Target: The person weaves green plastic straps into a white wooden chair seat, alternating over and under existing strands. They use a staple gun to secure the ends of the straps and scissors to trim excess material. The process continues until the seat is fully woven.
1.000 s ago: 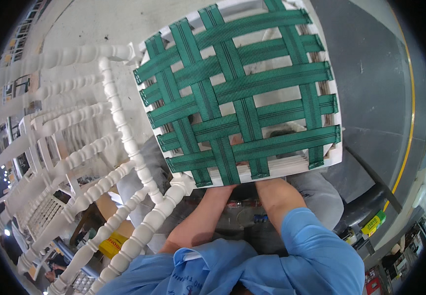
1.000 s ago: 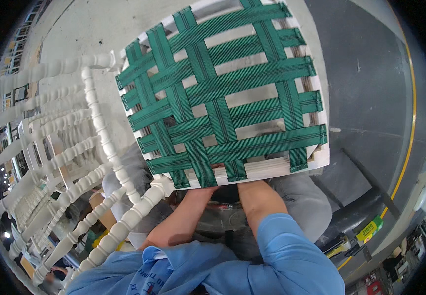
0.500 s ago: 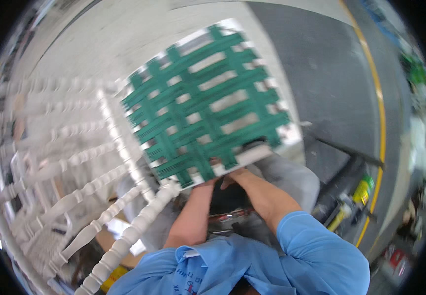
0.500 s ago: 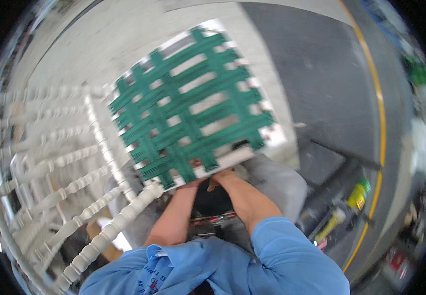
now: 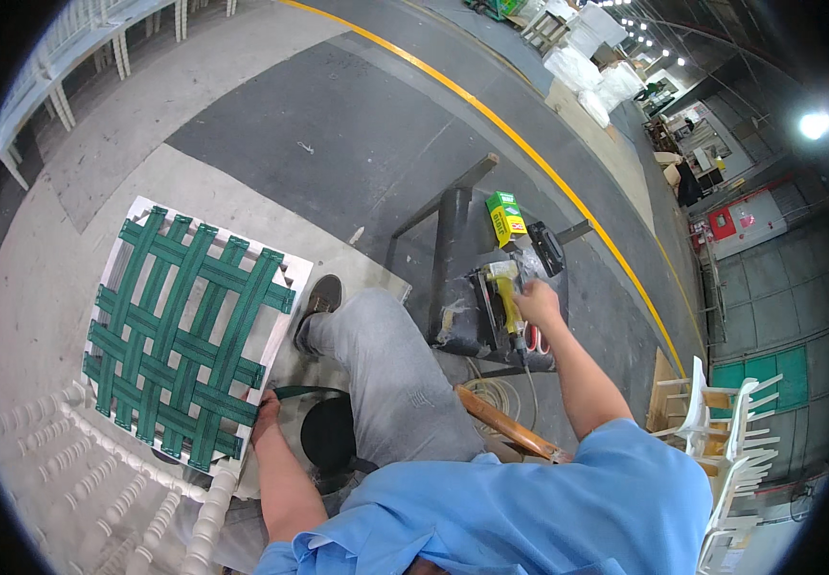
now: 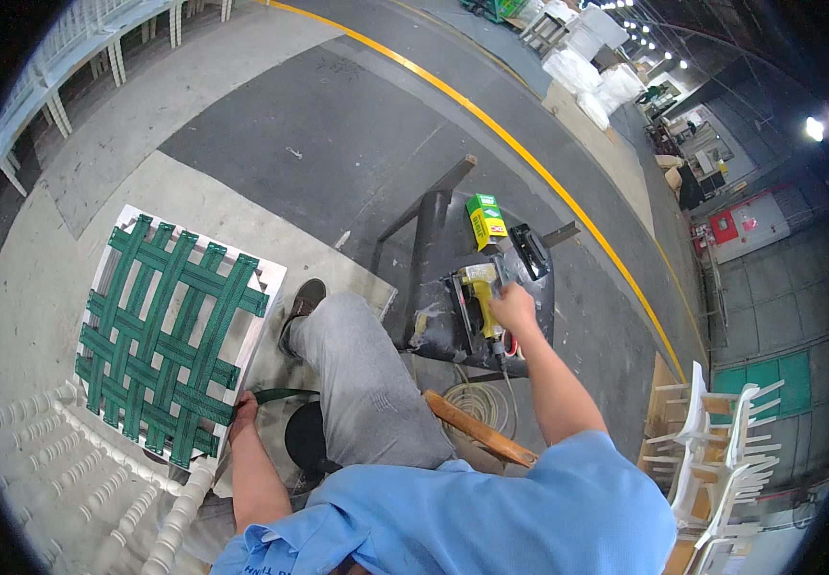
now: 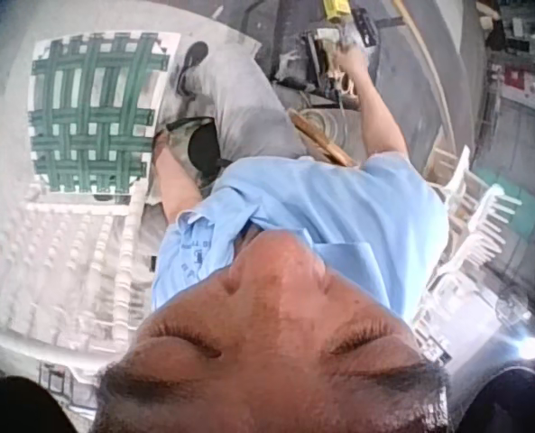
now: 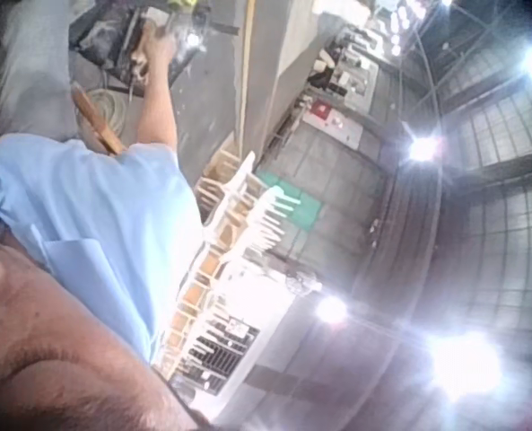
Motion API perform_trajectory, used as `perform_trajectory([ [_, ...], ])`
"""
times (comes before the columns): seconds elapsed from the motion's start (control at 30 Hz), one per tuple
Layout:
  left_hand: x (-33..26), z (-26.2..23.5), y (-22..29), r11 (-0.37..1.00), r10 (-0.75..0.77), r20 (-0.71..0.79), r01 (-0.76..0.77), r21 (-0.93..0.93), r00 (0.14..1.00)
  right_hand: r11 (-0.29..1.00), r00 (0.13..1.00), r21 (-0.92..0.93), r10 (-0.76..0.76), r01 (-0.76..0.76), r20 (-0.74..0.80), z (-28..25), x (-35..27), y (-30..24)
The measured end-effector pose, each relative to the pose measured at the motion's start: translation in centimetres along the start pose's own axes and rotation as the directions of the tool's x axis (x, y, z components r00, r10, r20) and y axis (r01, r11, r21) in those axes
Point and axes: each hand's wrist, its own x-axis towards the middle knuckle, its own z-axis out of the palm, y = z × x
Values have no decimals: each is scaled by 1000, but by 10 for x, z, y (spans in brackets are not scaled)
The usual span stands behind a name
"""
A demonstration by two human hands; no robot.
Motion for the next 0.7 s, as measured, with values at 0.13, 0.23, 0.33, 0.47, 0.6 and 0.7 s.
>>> perform_trajectory([
  [0.13, -5, 3, -4, 994, 102, -48, -104, -36, 994, 980, 973, 166, 68, -106, 219, 30, 27, 13],
  [0.23, -9, 3, -4, 983, 167, -22, -168, -71, 986, 964, 976, 242, 56, -107, 209, 41, 30, -1],
  [0.33, -9, 2, 0, 988, 111, -26, -113, -101, 993, 891, 989, 454, -68, 2, 129, 19, 19, -6],
  [0.47, 1, -12, 16, 912, 328, -87, -339, -231, 941, 850, 943, 474, -313, 228, 109, -31, -25, -57],
  [0.6, 12, -11, 11, 907, 342, -79, -351, -231, 936, 585, 735, 785, -622, 205, 271, -74, -103, -139],
  [0.7, 13, -13, 11, 914, 329, -63, -334, -229, 942, 577, 481, 796, -758, 182, 440, -72, -163, -209],
])
